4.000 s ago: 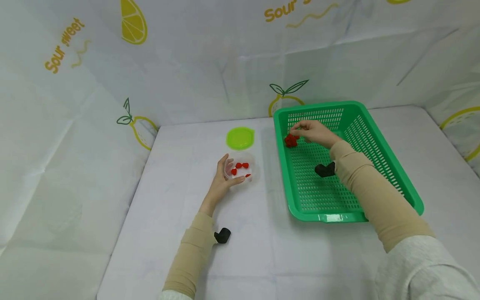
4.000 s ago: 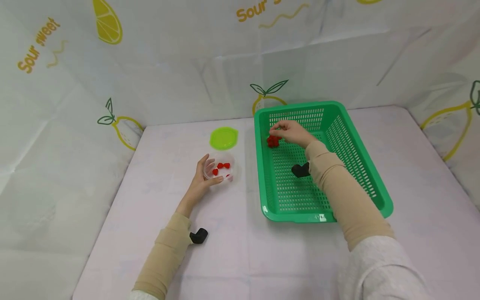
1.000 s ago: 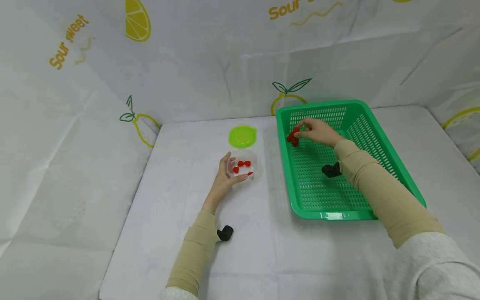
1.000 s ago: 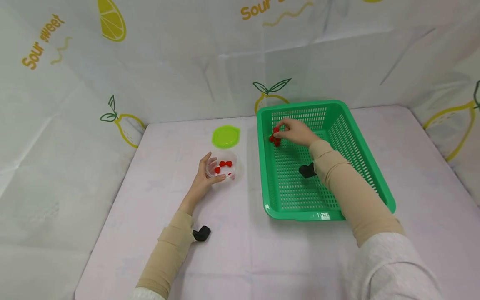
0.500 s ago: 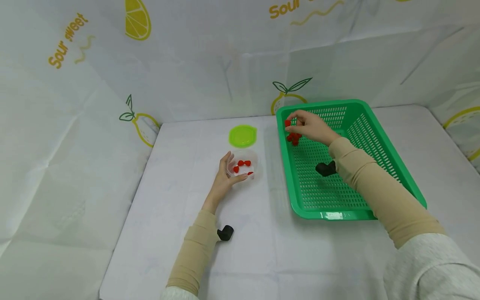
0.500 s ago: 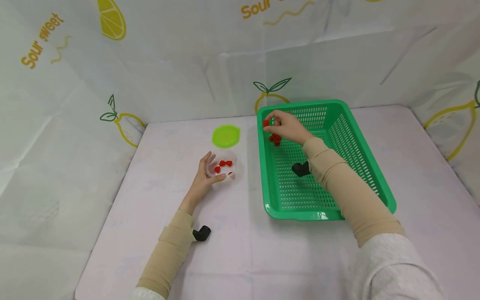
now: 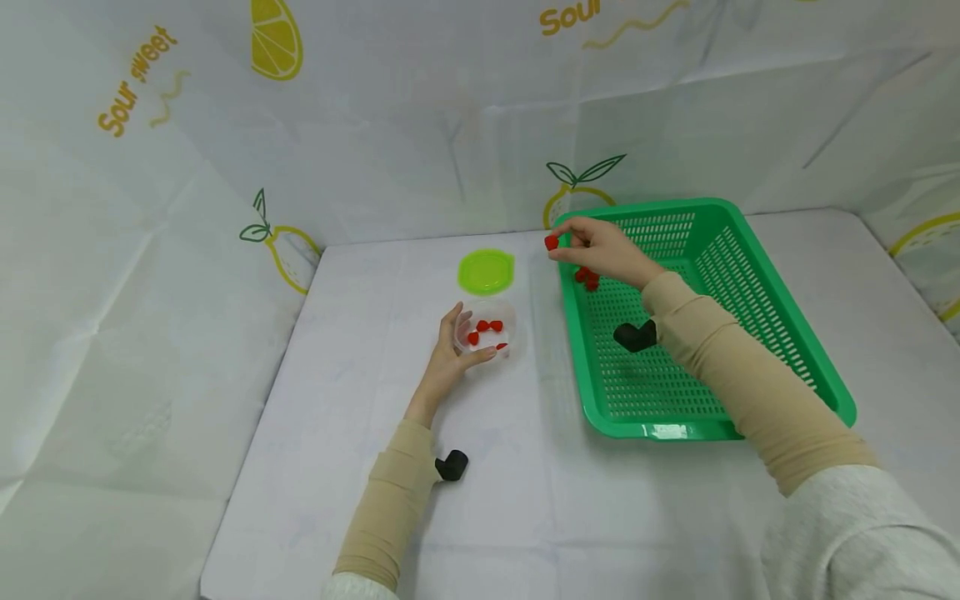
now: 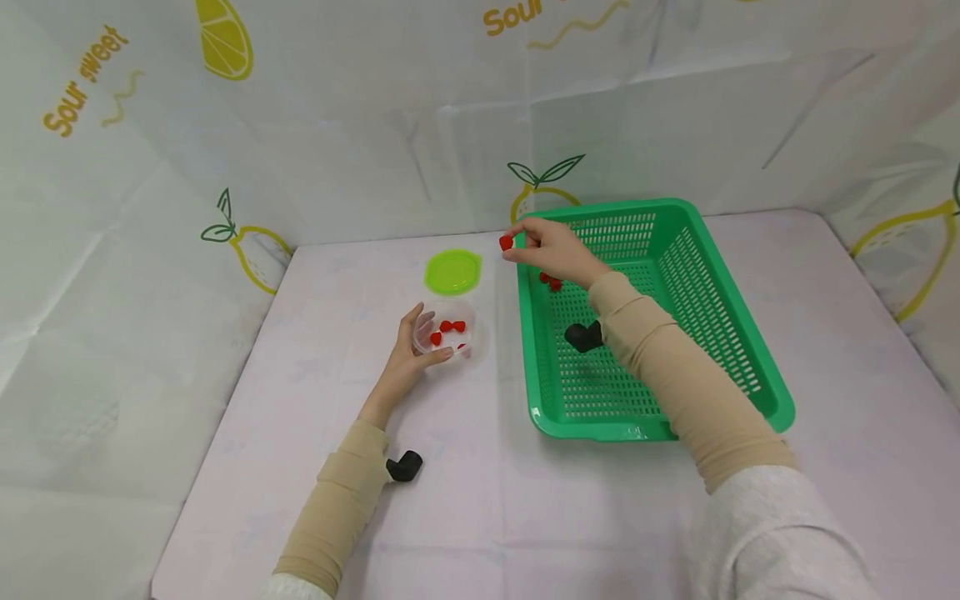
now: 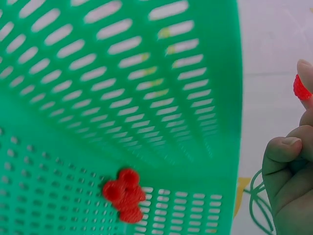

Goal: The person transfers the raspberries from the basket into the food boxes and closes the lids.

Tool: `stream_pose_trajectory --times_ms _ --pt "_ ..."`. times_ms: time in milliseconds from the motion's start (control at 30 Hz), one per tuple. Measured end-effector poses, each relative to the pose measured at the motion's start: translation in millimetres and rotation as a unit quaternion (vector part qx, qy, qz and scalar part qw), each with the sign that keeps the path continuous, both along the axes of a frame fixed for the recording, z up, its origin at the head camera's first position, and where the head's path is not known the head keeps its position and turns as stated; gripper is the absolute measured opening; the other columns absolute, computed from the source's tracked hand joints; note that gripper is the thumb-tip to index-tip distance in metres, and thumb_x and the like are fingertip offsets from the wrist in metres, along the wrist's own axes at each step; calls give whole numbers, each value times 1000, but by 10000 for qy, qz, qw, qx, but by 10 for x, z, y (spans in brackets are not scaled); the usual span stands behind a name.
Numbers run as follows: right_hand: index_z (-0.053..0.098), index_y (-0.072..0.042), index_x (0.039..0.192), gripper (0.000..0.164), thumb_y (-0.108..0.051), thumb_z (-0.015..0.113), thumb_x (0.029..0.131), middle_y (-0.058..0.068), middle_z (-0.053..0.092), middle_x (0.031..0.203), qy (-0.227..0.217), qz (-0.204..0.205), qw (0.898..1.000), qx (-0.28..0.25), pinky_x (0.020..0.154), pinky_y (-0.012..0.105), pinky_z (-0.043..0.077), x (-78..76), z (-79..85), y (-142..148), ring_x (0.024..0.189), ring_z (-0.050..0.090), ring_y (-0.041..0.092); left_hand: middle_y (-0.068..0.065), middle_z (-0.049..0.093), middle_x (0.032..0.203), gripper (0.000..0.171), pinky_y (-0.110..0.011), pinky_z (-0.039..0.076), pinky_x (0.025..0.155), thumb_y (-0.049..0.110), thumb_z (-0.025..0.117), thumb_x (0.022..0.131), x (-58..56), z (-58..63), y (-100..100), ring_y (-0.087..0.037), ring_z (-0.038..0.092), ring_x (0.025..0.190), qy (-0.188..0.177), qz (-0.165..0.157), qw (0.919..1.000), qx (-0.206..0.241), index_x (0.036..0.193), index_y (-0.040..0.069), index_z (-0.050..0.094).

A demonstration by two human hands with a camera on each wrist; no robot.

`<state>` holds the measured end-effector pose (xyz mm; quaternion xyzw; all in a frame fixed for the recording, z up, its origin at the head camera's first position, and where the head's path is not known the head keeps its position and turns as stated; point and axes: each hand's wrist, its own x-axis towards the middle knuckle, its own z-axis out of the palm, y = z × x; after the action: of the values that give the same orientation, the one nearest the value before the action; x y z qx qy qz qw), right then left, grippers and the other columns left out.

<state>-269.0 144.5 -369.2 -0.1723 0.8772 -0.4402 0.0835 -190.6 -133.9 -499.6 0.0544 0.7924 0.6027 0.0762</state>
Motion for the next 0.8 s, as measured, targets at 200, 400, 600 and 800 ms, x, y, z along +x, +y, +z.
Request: stream_pose_trajectory --times_ms 200,400,600,800 --pt "56 -17 118 38 -38 63 87 1 39 67 86 93 9996 -243 57 30 35 -59 -13 -122 50 29 12 8 32 149 91 -45 21 117 28 74 78 3 8 4 -12 24 143 -40 30 10000 -33 147 29 14" --pt "59 -18 116 34 -34 64 87 1 41 66 271 331 9978 -502 55 29 34 -78 17 -304 53 32 15 8 32 148 89 -47 25 115 29 74 78 -2 -5 8 -14 28 141 -40 14 10000 -57 146 34 15" --pt "60 -18 116 33 -34 64 87 1 42 65 259 517 9958 -703 57 28 36 -88 70 -473 55 33 16 8 30 149 90 -50 23 115 32 73 79 -5 20 -3 -14 27 141 -170 -58 9998 -63 146 36 13" --pt "60 -13 115 30 -25 65 87 -1 39 63 127 576 9939 -930 56 26 33 -68 110 -642 55 34 16 -4 26 153 91 -51 23 115 27 70 82 108 309 31 -22 23 143 -288 -232 9992 -132 149 21 9"
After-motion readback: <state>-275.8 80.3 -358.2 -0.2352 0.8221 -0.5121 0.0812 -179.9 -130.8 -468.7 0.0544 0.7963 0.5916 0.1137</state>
